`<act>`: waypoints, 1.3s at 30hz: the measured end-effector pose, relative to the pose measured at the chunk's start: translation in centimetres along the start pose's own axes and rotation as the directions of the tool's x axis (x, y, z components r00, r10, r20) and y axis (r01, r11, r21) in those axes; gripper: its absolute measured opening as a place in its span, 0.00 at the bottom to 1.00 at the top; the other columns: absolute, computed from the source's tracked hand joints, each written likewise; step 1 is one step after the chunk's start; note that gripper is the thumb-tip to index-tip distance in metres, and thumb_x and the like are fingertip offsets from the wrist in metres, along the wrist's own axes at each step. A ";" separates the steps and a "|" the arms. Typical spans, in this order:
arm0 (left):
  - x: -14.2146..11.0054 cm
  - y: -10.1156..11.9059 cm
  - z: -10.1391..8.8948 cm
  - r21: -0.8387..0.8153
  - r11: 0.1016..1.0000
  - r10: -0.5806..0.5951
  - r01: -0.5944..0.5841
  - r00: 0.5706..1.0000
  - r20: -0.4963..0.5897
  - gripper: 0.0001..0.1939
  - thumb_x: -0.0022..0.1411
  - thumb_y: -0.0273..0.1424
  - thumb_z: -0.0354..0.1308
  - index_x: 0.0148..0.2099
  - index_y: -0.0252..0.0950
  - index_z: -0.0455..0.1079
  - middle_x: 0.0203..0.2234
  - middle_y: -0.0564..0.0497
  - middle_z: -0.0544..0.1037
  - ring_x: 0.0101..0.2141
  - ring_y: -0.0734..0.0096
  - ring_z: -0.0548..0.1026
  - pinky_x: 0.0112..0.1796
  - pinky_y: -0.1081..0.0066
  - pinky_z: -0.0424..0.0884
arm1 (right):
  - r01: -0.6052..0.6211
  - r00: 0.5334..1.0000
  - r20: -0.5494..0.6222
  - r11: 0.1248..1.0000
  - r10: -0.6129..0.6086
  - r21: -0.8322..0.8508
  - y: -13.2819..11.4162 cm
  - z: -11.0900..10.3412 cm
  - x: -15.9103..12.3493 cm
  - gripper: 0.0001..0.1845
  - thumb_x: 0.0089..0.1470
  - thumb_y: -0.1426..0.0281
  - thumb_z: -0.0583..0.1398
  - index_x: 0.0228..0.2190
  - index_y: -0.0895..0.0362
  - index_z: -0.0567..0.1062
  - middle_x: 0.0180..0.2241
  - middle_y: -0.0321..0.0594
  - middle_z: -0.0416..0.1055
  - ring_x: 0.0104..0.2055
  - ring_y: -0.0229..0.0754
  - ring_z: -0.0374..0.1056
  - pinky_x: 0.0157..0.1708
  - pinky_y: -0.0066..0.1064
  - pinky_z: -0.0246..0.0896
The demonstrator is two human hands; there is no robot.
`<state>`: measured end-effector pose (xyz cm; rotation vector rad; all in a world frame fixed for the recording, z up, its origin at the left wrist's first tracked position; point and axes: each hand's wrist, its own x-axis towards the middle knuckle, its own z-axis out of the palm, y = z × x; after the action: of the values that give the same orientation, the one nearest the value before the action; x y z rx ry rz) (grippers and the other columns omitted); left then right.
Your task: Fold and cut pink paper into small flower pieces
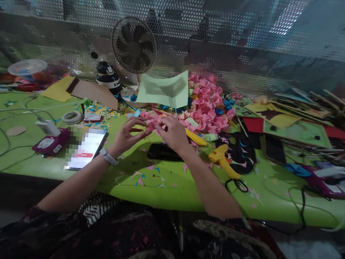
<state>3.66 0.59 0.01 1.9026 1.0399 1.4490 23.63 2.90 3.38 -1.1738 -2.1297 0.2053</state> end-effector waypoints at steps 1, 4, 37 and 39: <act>0.0 -0.2 0.1 -0.014 1.000 -0.019 0.020 1.000 0.002 0.15 0.59 0.43 0.65 0.40 0.37 0.73 0.47 0.43 0.73 0.51 0.63 0.74 0.40 0.69 0.79 | -0.004 1.000 -0.009 1.000 0.004 -0.007 0.0 0.2 0.0 0.12 0.61 0.62 0.58 0.27 0.54 0.74 0.33 0.43 0.75 0.36 0.44 0.69 0.39 0.35 0.63; 0.0 -0.6 0.2 -0.030 0.996 -0.085 0.085 0.996 0.007 0.14 0.62 0.43 0.61 0.39 0.36 0.74 0.44 0.43 0.74 0.46 0.65 0.75 0.35 0.72 0.78 | -0.021 0.999 -0.027 0.999 0.021 -0.028 0.1 0.9 -0.1 0.13 0.61 0.62 0.58 0.26 0.53 0.72 0.31 0.43 0.74 0.36 0.45 0.69 0.40 0.35 0.63; 1.1 -1.1 -0.4 -0.471 0.759 -0.457 0.449 0.883 0.105 0.26 0.39 0.47 0.76 0.31 0.32 0.73 0.25 0.50 0.80 0.26 0.72 0.80 0.31 0.72 0.77 | -0.385 0.682 0.142 0.518 0.717 -0.764 6.7 -12.8 -11.4 0.23 0.53 0.59 0.59 0.46 0.61 0.77 0.46 0.55 0.77 0.45 0.55 0.73 0.37 0.36 0.63; 1.1 -1.1 -0.4 -0.466 0.762 -0.453 0.450 0.884 0.114 0.27 0.38 0.48 0.76 0.31 0.32 0.73 0.25 0.50 0.80 0.25 0.72 0.79 0.31 0.72 0.77 | -0.364 0.664 0.168 0.511 0.729 -0.779 7.2 -11.7 -12.9 0.22 0.55 0.61 0.58 0.46 0.62 0.76 0.48 0.55 0.75 0.48 0.55 0.72 0.40 0.37 0.63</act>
<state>3.14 2.07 -0.09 1.1864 0.9433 1.2706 40.59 -5.31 2.67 -2.5440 -2.1932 -0.0467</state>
